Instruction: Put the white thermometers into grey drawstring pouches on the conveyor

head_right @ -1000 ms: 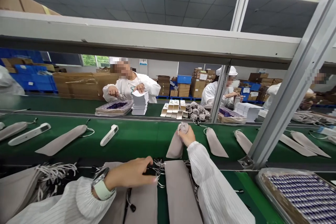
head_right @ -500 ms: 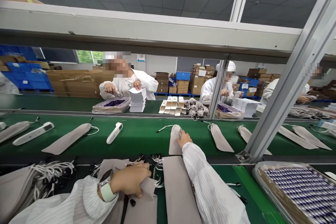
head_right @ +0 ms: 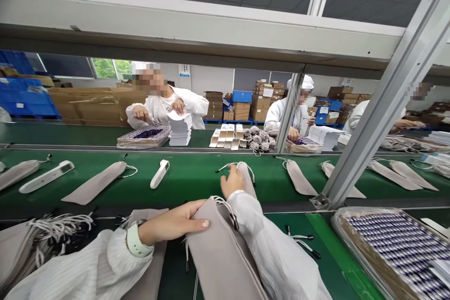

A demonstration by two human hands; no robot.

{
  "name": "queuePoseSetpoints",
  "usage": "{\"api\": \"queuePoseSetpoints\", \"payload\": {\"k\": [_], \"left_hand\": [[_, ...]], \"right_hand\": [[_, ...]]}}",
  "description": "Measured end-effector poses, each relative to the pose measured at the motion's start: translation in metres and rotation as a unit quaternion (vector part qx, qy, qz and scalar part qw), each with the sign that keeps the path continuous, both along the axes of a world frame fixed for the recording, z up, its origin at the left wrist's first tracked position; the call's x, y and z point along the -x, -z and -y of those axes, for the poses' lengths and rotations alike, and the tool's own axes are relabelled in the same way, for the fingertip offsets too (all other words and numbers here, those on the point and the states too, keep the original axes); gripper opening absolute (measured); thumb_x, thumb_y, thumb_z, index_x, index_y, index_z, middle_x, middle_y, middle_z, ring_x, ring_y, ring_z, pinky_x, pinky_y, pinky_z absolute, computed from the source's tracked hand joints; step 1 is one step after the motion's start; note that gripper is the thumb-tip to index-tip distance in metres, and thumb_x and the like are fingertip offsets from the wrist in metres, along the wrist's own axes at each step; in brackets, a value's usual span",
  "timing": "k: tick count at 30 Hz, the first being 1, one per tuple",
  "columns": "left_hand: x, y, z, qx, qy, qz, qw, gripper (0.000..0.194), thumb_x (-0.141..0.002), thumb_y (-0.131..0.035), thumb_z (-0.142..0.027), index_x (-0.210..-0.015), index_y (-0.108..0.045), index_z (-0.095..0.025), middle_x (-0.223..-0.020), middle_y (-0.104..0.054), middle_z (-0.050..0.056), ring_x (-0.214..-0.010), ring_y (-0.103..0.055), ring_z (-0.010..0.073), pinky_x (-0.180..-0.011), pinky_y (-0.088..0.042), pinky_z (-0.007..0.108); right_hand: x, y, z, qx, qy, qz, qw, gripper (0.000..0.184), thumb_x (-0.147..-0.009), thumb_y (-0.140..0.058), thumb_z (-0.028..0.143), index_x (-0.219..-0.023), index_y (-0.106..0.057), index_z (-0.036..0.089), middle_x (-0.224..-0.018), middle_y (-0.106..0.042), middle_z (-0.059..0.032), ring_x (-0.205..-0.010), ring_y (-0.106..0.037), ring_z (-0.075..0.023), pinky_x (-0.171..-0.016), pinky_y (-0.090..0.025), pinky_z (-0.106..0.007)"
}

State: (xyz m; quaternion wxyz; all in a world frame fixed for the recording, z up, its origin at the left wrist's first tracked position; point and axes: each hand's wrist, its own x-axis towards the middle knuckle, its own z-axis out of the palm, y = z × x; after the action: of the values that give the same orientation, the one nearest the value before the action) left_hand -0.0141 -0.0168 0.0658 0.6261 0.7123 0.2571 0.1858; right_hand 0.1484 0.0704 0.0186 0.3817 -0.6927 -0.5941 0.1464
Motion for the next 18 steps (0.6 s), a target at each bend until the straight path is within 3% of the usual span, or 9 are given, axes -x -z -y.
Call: {"api": "queuePoseSetpoints", "payload": {"k": [3,5,8,11,14,16,18], "left_hand": [[-0.001,0.015,-0.006,-0.139,-0.081,-0.112,0.981,0.033,-0.069,-0.056,-0.039,-0.095,-0.055,-0.019,-0.094,-0.059,0.003,-0.086,-0.054,0.0214,-0.072,-0.041,0.029],[0.001,0.020,-0.008,-0.189,-0.093,-0.172,0.962,0.029,-0.067,-0.057,-0.037,-0.090,-0.058,-0.020,-0.090,-0.061,0.002,-0.083,-0.055,0.0218,-0.070,-0.041,0.028],[0.002,0.026,-0.008,-0.254,-0.101,-0.212,0.938,0.025,-0.068,-0.056,-0.036,-0.089,-0.059,-0.022,-0.088,-0.061,0.001,-0.083,-0.055,0.0220,-0.069,-0.039,0.027],[0.000,0.033,-0.008,-0.299,-0.109,-0.243,0.917,0.027,-0.068,-0.055,-0.035,-0.092,-0.058,-0.023,-0.088,-0.061,0.001,-0.084,-0.054,0.0232,-0.071,-0.038,0.028],[-0.002,0.038,-0.010,-0.311,-0.097,-0.277,0.904,0.036,-0.065,-0.059,-0.036,-0.098,-0.055,-0.022,-0.094,-0.059,0.004,-0.089,-0.052,0.0243,-0.072,-0.038,0.028],[-0.001,0.036,-0.011,-0.315,-0.091,-0.322,0.888,0.035,-0.063,-0.061,-0.036,-0.095,-0.055,-0.021,-0.094,-0.058,0.004,-0.089,-0.052,0.0242,-0.071,-0.038,0.027],[0.001,0.033,-0.012,-0.316,-0.093,-0.366,0.870,0.033,-0.061,-0.062,-0.036,-0.090,-0.056,-0.022,-0.090,-0.059,0.003,-0.088,-0.052,0.0242,-0.069,-0.039,0.027]], "right_hand": [[0.037,0.011,0.014,0.115,-0.089,-0.138,0.980,0.033,-0.063,-0.051,0.014,-0.096,-0.047,0.021,-0.081,-0.057,-0.0019,-0.076,-0.055,-0.0156,-0.066,-0.041,-0.027],[0.052,0.012,0.019,0.190,-0.124,-0.199,0.953,0.027,-0.063,-0.052,0.012,-0.088,-0.049,0.019,-0.071,-0.058,-0.0005,-0.064,-0.056,-0.0122,-0.058,-0.042,-0.023],[0.046,-0.002,0.018,0.223,-0.167,-0.226,0.934,0.017,-0.068,-0.048,0.018,-0.085,-0.049,0.019,-0.069,-0.060,-0.0006,-0.049,-0.054,-0.0089,-0.043,-0.039,-0.020],[0.011,-0.028,0.016,0.232,-0.220,-0.139,0.937,0.011,-0.068,-0.050,0.029,-0.072,-0.050,0.019,-0.060,-0.059,-0.0005,-0.041,-0.051,-0.0099,-0.035,-0.034,-0.019],[-0.021,-0.045,0.018,0.268,-0.201,0.042,0.941,0.018,-0.060,-0.058,0.034,-0.065,-0.050,0.018,-0.047,-0.054,0.0000,-0.037,-0.051,-0.0131,-0.035,-0.037,-0.023],[-0.029,-0.045,0.021,0.332,-0.193,0.106,0.917,0.023,-0.056,-0.062,0.035,-0.067,-0.052,0.017,-0.045,-0.052,0.0003,-0.039,-0.053,-0.0155,-0.040,-0.041,-0.026],[-0.024,-0.039,0.023,0.409,-0.228,0.130,0.874,0.030,-0.056,-0.062,0.037,-0.074,-0.053,0.015,-0.047,-0.053,0.0005,-0.042,-0.056,-0.0168,-0.045,-0.045,-0.028]]}}
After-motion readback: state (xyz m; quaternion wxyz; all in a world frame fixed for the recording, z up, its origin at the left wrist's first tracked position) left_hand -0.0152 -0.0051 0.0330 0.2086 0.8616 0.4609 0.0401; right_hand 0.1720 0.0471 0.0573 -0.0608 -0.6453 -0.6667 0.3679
